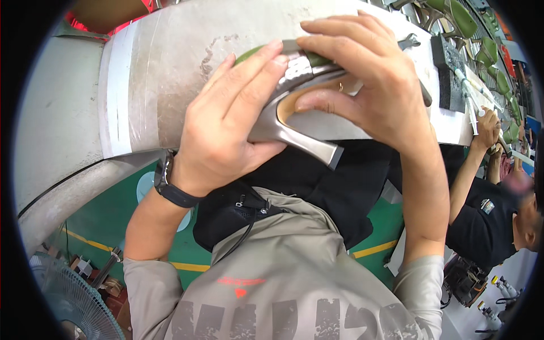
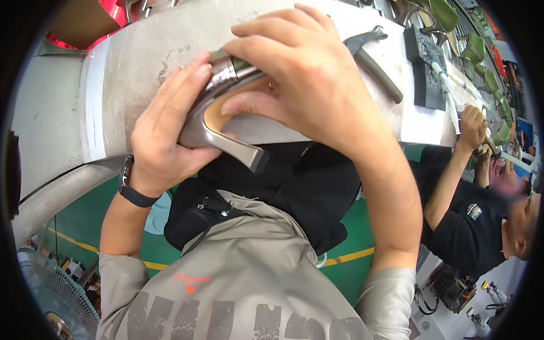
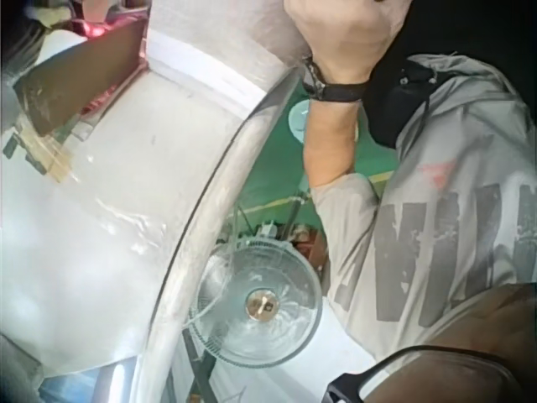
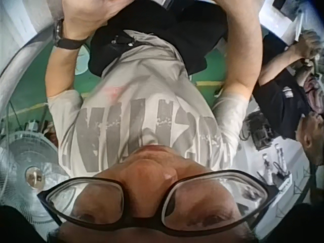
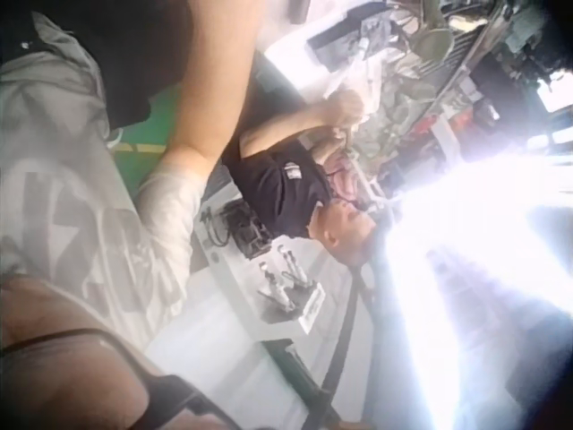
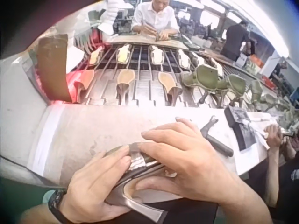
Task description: The person assembles high-heeled shoes by taking shoe lasts and soles from a conveyor, fitting the soles and heels onto the lasts by hand, tapping the edges with a hammer, and applying adhesive using a syringe.
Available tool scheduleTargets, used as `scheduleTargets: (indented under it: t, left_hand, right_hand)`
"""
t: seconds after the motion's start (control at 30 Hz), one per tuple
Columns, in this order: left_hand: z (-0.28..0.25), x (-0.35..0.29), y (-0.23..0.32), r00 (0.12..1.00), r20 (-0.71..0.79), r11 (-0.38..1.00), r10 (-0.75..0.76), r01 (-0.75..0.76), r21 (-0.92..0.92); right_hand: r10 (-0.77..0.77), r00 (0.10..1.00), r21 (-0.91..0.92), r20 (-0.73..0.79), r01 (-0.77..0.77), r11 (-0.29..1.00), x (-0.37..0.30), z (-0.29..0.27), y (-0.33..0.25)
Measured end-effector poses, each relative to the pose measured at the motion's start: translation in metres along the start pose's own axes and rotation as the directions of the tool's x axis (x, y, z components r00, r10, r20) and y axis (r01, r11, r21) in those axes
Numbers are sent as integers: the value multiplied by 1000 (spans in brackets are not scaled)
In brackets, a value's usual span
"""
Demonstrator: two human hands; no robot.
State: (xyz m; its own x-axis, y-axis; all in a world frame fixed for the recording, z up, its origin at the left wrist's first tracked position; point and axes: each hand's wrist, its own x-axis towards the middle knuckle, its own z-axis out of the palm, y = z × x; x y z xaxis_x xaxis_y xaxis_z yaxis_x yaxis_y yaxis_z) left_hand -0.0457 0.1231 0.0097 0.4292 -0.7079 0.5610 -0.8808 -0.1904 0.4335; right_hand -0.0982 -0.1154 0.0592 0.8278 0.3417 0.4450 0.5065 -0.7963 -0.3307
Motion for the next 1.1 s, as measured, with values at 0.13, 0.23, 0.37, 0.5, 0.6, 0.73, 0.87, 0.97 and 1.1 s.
scheduleTargets:
  t: [0.13, 0.23, 0.37, 0.5, 0.6, 0.73, 0.87, 0.97, 1.1]
  left_hand:
    - [0, 6, -1, 999, -23, 999, -24, 23, -44]
    - [1, 7, -4, 999, -36, 999, -6, 4, -33]
    - [0, 8, -4, 999, -34, 999, -8, 6, -49]
    - [3, 8, -8, 997, -58, 998, 45, -48, -50]
    - [5, 7, -6, 998, -51, 999, 38, -40, -26]
    - [10, 7, -6, 994, -107, 999, -5, -1, -54]
    - [0, 23, 4, 993, -22, 989, -115, 112, -99]
    - [-2, 28, 8, 986, 45, 978, -159, 164, -127]
    - [-2, 22, 8, 985, 69, 973, -156, 165, -162]
  right_hand:
    - [-160, 980, 46, -119, 166, 985, 2, 5, 17]
    - [-167, 973, 50, -158, 177, 983, 2, 12, 20]
    - [-193, 963, 66, -186, 208, 976, 1, 17, 25]
    - [-161, 969, 75, -189, 177, 981, 2, 16, 22]
    - [62, 997, 194, -51, -51, 980, 2, 7, 2]
    - [188, 975, 18, 119, -192, 981, 16, -9, -5]
    - [23, 894, -111, -448, -81, 991, 1, 23, 12]
    - [120, 984, -29, -133, -125, 992, -8, -2, 12]
    - [123, 981, 8, -149, -123, 992, -13, 5, 15]
